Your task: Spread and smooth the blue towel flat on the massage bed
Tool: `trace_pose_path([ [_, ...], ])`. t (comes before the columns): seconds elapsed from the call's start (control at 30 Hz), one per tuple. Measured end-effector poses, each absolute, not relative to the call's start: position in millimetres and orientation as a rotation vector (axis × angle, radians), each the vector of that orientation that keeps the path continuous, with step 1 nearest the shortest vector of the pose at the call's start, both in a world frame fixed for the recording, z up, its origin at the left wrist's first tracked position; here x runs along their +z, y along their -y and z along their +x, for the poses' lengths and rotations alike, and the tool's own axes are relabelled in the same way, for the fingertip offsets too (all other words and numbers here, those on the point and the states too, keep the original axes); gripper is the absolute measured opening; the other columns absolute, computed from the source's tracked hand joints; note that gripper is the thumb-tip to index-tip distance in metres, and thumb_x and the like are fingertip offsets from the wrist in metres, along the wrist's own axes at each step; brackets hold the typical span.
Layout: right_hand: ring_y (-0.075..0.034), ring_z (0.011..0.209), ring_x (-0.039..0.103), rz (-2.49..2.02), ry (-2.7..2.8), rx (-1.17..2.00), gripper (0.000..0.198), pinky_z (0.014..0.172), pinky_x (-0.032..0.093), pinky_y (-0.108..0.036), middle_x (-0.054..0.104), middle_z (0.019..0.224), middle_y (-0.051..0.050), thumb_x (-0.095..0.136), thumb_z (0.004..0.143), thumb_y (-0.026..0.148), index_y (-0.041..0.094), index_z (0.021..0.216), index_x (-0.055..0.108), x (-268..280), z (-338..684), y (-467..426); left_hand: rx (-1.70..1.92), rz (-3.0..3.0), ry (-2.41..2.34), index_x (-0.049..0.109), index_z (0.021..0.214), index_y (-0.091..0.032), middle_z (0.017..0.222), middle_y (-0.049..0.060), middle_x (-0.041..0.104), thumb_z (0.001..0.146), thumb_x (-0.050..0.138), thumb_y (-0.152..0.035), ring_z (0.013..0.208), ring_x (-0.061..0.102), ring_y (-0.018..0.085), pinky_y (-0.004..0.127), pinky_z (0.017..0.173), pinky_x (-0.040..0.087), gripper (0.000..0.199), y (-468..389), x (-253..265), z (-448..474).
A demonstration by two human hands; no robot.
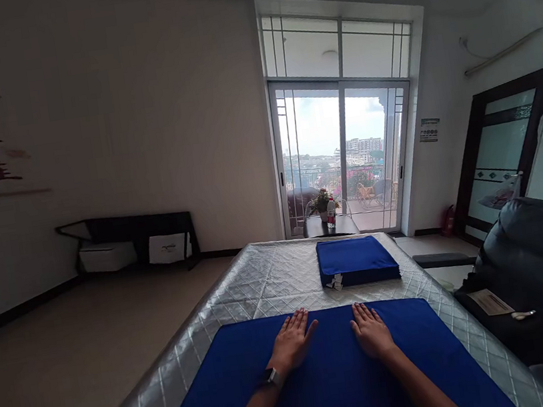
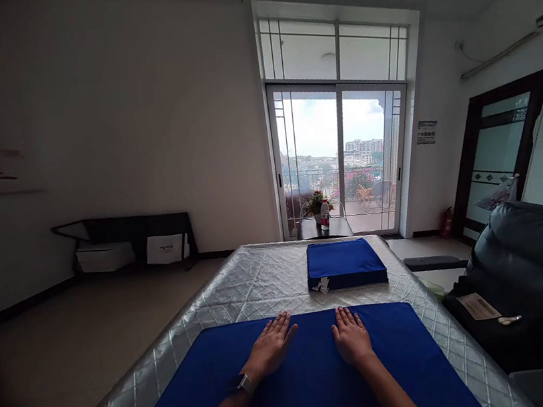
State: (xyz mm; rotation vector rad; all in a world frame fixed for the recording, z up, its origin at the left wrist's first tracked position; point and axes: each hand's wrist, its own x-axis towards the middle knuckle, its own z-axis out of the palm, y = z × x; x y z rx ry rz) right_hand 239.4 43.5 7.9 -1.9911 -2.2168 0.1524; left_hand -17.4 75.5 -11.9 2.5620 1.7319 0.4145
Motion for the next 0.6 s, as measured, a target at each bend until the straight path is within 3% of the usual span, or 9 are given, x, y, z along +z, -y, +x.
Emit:
trace_pose_path([
  [0.17,-0.015,0.149,0.013,-2.077,2.173,0.099,0.063,0.121,0.009,-0.037,0.02,0.162,-0.002,0.016,0.099,0.042,0.017,0.156,0.019,6,280,-44,0.401,2.489,-1.822,0.035,0.151,-0.021,0.158,0.01,0.033,0.101,0.025,-0.051,0.146,0.029,0.026,0.05,0.119,0.024,0.059,-76,-13,-62],
  [0.6,-0.019,0.149,0.018,-2.331,1.932,-0.023,0.064,0.121,0.014,-0.04,0.025,0.161,-0.006,0.021,0.096,0.038,0.011,0.154,0.026,-6,395,-44,0.284,2.292,-2.057,0.03,0.152,-0.01,0.159,0.011,0.027,0.099,0.025,-0.053,0.149,0.022,0.025,0.045,0.122,0.017,0.068,-73,-7,-159],
])
